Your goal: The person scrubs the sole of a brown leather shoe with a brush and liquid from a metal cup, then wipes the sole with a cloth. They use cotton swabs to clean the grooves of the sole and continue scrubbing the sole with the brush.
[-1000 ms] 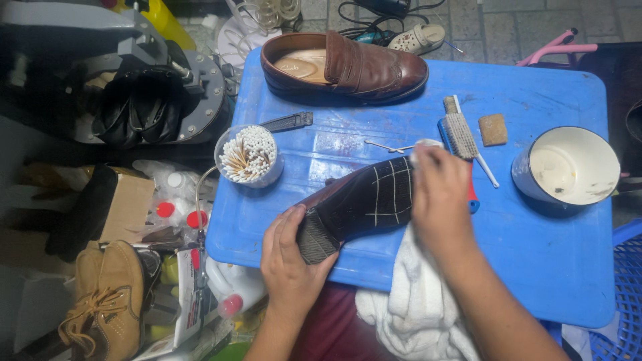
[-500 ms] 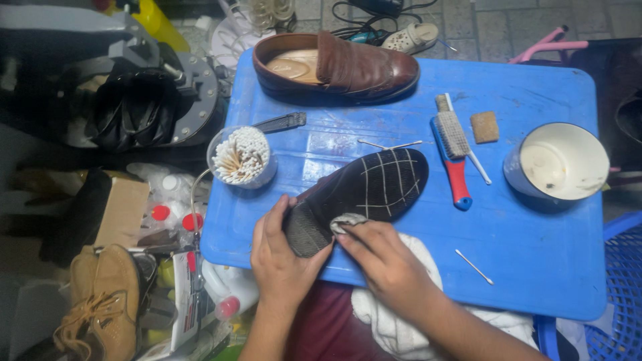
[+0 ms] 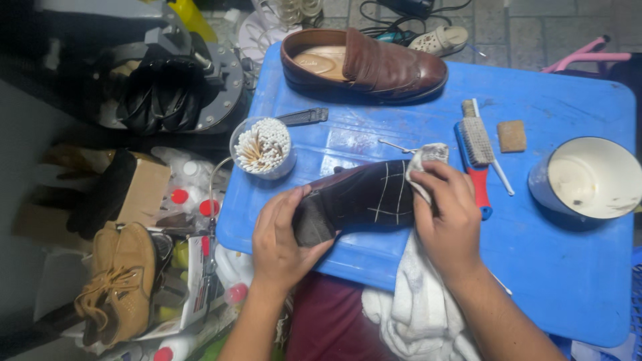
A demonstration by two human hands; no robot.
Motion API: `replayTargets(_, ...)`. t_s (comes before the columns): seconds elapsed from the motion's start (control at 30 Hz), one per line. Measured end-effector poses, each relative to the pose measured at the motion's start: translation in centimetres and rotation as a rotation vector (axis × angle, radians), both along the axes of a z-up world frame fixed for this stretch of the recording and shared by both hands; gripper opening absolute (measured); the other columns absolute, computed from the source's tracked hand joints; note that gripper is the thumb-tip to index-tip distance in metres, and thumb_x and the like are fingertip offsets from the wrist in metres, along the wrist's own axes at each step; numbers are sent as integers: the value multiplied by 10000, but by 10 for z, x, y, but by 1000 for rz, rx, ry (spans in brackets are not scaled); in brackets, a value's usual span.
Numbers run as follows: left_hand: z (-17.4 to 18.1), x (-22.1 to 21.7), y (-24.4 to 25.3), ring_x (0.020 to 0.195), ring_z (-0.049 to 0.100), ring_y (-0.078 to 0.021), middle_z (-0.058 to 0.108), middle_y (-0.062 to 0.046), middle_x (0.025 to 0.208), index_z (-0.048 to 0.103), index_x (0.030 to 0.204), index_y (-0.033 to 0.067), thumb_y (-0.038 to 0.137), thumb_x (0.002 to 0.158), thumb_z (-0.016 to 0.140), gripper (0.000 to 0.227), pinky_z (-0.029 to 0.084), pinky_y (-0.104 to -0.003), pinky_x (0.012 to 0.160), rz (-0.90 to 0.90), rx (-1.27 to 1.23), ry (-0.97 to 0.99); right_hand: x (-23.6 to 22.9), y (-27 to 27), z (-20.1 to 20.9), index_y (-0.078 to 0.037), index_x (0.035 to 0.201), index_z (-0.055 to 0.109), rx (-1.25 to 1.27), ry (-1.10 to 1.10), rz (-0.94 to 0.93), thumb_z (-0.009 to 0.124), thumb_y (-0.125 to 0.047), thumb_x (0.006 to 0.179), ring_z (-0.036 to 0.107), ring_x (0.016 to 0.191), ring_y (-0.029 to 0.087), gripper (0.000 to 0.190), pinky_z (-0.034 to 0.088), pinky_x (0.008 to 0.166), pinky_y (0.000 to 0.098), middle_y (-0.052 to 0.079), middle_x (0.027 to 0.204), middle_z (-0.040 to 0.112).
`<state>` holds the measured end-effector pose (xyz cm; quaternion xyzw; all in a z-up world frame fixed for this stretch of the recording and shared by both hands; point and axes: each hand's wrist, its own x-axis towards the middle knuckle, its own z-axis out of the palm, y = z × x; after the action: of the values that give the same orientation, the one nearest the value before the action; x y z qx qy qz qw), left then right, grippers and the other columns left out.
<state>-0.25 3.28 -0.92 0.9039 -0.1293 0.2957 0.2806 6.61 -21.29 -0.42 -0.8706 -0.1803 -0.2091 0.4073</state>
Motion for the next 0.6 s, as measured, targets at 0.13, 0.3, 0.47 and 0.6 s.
replayTargets(0.13,0,1,0,1198,629,-368,641,-134,1332,326,1510,72,223,638,979,1100,506,-459,1049,10,-39,42,-1,20,11,8,1155,703,-26,-39,148,690,76,836,632,1190,363,326,507,1036,429,159,1273,665)
replayTargets(0.3,-1,2,2,1190,629,-369,643,-137,1321,318,1517,72,219,593,976,1144,510,-459,1036,7,-55,79,-9,54,19,17,1148,704,-84,-61,398,721,35,804,617,1215,356,345,515,1041,437,136,1259,671)
replayTargets(0.47,5,3,5,1190,628,-370,652,-133,1311,318,1518,57,212,572,969,1160,507,-457,1023,3,-65,121,-23,59,19,3,1171,705,-19,0,463,732,3,802,621,1198,333,370,520,1018,413,136,1295,667)
replayTargets(0.6,5,4,0,1179,630,-358,656,-132,1296,327,1510,50,216,604,973,1125,509,-441,1009,31,-78,130,-29,31,10,-24,1144,734,-87,23,371,728,2,762,603,1182,347,383,511,990,427,154,1281,660)
